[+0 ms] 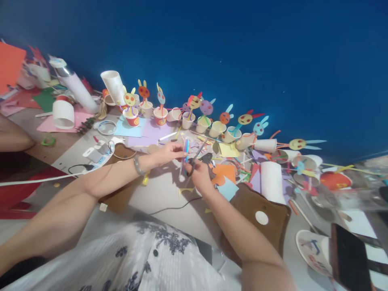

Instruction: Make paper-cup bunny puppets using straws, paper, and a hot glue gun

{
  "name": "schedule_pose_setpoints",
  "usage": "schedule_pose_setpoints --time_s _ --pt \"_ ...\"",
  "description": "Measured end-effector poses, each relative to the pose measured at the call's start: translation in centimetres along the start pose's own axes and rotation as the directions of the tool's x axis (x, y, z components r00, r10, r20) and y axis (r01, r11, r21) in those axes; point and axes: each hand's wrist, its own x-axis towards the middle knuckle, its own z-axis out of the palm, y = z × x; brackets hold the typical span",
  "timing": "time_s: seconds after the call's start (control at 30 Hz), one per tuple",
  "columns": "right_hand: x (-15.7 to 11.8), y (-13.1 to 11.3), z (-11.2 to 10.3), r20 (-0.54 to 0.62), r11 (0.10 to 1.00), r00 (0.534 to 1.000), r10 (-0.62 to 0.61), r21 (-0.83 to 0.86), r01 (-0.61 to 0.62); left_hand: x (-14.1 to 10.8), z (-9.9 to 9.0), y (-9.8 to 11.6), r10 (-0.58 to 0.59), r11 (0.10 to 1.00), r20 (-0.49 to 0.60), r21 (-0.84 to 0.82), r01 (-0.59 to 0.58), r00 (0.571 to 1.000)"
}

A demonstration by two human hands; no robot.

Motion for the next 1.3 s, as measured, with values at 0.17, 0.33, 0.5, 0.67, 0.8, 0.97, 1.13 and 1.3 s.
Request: schedule_pose_setpoints --time_s 0.17,0.33,0.5,0.67,0.8,0.97,1.13,1.3 --pt "0.4 -2.0 -5.8 0.104 0.884 0.992 -0.065 -0.455 0.105 -1.5 -1.0 -0.2 -0.092 0.996 -0.086 -0.007 0.092 0.992" --pt "1.3 -0.6 -15.3 -0.197 0.457 0.98 -0.009 -0.873 -0.171 -1.5 -2.3 -0.7 -0.192 0.977 -0.205 -0.135 0.167 0.96" --pt "1.5 2.0 -20.9 -0.276 0.362 0.944 0.181 -0.874 -0.325 -0.4 -2.2 -2.0 -0.276 0.946 -0.202 -0.229 0.228 0.94" --pt "0.9 0.7 -21.9 -0.307 0.328 0.95 0.055 -0.893 -0.307 -0.2 -2.3 -3.1 -0.288 0.938 -0.072 -0.222 0.266 0.955" --pt "-0.1 -1.7 -16.2 -0.143 0.595 0.984 -0.111 -0.802 -0.049 -0.8 -2.9 -3.5 -0.194 0.955 -0.03 -0.236 0.182 0.98" --pt "0.8 -2.2 -4.5 0.169 0.906 0.986 -0.015 -0.415 0.084 -1.4 -3.0 -3.3 -0.112 0.969 0.003 -0.22 0.11 0.994" --pt "2.9 -1.0 1.1 0.156 0.988 0.986 -0.059 -0.134 0.08 -1.3 -2.2 -3.8 -0.105 0.949 0.085 -0.288 0.125 0.991" --pt "3.3 -0.5 1.2 0.065 0.999 0.997 -0.047 -0.004 0.047 -1.3 -2.1 -4.2 -0.145 0.953 0.125 -0.251 0.172 0.982"
